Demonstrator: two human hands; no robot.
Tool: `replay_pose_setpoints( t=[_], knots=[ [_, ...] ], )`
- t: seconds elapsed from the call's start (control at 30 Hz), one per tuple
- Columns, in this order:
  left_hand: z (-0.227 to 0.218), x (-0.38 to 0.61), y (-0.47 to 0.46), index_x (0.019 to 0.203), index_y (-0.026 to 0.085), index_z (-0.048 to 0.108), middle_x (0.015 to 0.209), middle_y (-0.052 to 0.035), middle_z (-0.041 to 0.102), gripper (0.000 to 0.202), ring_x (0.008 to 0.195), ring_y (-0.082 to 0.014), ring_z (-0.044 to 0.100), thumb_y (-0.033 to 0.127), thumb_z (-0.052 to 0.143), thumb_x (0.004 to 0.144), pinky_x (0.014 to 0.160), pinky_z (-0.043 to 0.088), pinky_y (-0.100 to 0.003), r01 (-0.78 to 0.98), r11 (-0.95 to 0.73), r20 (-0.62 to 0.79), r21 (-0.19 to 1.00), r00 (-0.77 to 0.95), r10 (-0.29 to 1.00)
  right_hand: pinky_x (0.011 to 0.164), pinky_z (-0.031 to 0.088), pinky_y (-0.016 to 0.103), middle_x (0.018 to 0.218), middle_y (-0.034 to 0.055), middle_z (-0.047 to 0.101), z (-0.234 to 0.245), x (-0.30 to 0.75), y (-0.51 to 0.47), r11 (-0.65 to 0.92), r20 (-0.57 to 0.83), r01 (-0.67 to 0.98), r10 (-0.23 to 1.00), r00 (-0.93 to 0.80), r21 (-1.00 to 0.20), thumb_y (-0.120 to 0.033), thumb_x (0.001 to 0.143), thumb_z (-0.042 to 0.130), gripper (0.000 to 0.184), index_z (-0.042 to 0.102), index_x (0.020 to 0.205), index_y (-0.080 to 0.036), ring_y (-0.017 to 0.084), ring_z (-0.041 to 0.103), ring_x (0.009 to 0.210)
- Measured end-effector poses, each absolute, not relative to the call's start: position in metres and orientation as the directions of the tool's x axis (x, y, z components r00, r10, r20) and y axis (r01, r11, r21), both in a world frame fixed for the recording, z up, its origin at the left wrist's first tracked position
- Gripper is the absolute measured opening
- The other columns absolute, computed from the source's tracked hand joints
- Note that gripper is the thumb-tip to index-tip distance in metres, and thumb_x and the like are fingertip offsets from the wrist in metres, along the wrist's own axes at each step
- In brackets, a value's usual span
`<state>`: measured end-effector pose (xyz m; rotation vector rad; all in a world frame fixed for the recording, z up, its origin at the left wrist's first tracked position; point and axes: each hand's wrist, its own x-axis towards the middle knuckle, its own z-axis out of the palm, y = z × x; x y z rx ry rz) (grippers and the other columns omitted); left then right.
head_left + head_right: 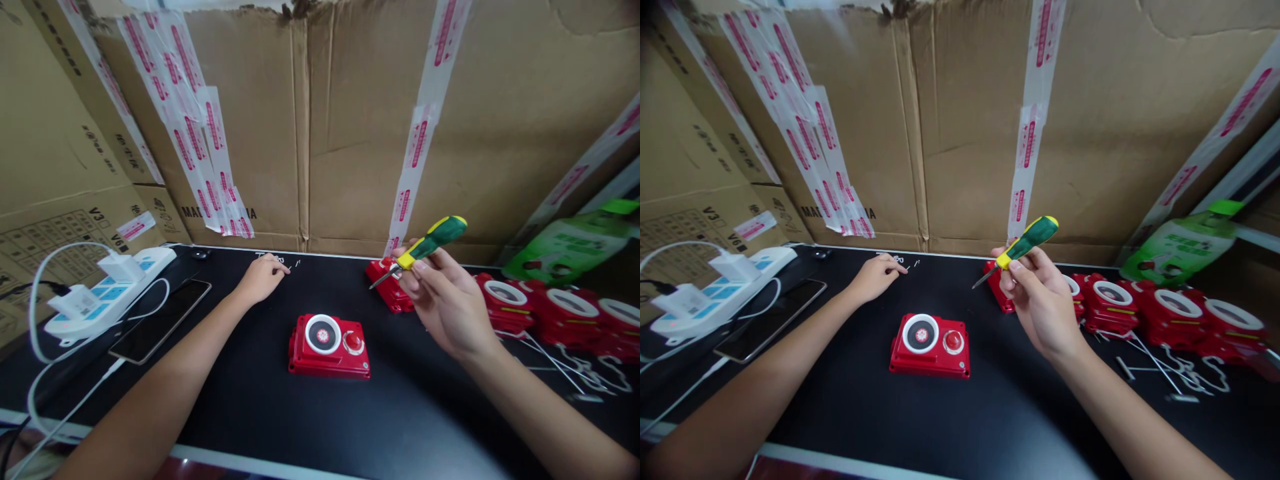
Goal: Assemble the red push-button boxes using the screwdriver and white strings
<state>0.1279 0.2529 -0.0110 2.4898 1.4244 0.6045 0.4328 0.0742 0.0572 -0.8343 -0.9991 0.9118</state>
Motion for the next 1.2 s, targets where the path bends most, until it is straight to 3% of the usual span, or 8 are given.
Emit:
replay_pose_setpoints(
  t=[0.2,0.43,0.6,0.77,1.2],
  knots=[
    [-0.010,0.127,0.253,0.127,0.019,0.068,0.132,-0.0110,0.069,0.027,0.113,-0.0250,0.070,0.035,0.066,0.106,0.098,0.061,-0.047,0.755,-0.545,0.283,0.364,0.468,0.837,0.057,0.044,0.029,0.117,0.0029,0.072,0.057,0.434,0.074,0.389,0.334,-0.178,0.902,0.273,-0.904,-0.026,0.092,0.071,0.017,0.071,0.108,-0.030,0.014,0.043,0.065],
    [-0.011,0.129,0.252,0.127,0.018,0.068,0.133,-0.0111,0.069,0.028,0.115,-0.0255,0.070,0.035,0.066,0.105,0.099,0.060,-0.048,0.724,-0.577,0.294,0.379,0.497,0.817,0.057,0.044,0.026,0.113,0.0018,0.071,0.057,0.435,0.073,0.383,0.314,-0.269,0.912,0.265,-0.884,-0.021,0.093,0.072,0.018,0.073,0.109,-0.029,0.012,0.042,0.065],
    [-0.005,0.125,0.252,0.126,0.018,0.069,0.132,-0.0108,0.069,0.026,0.114,-0.0253,0.070,0.035,0.066,0.106,0.100,0.060,-0.047,0.736,-0.557,0.293,0.385,0.475,0.830,0.056,0.043,0.027,0.115,0.0021,0.072,0.058,0.436,0.073,0.393,0.325,-0.243,0.905,0.275,-0.887,-0.021,0.092,0.071,0.019,0.072,0.109,-0.030,0.013,0.042,0.065],
    [0.004,0.117,0.251,0.127,0.018,0.069,0.130,-0.0106,0.069,0.028,0.112,-0.0250,0.070,0.036,0.066,0.105,0.097,0.061,-0.046,0.774,-0.528,0.264,0.349,0.459,0.848,0.054,0.041,0.028,0.119,0.0040,0.071,0.058,0.437,0.074,0.400,0.334,-0.215,0.898,0.285,-0.891,-0.024,0.092,0.071,0.017,0.072,0.108,-0.029,0.014,0.043,0.065],
    [0.003,0.125,0.241,0.123,0.018,0.070,0.128,-0.0104,0.070,0.024,0.112,-0.0243,0.070,0.034,0.066,0.105,0.098,0.060,-0.047,0.722,-0.637,0.222,0.271,0.597,0.771,0.059,0.043,0.023,0.115,0.0041,0.070,0.057,0.438,0.073,0.393,0.311,-0.294,0.906,0.288,-0.871,-0.017,0.094,0.071,0.018,0.077,0.107,-0.027,0.011,0.040,0.066]
  ],
)
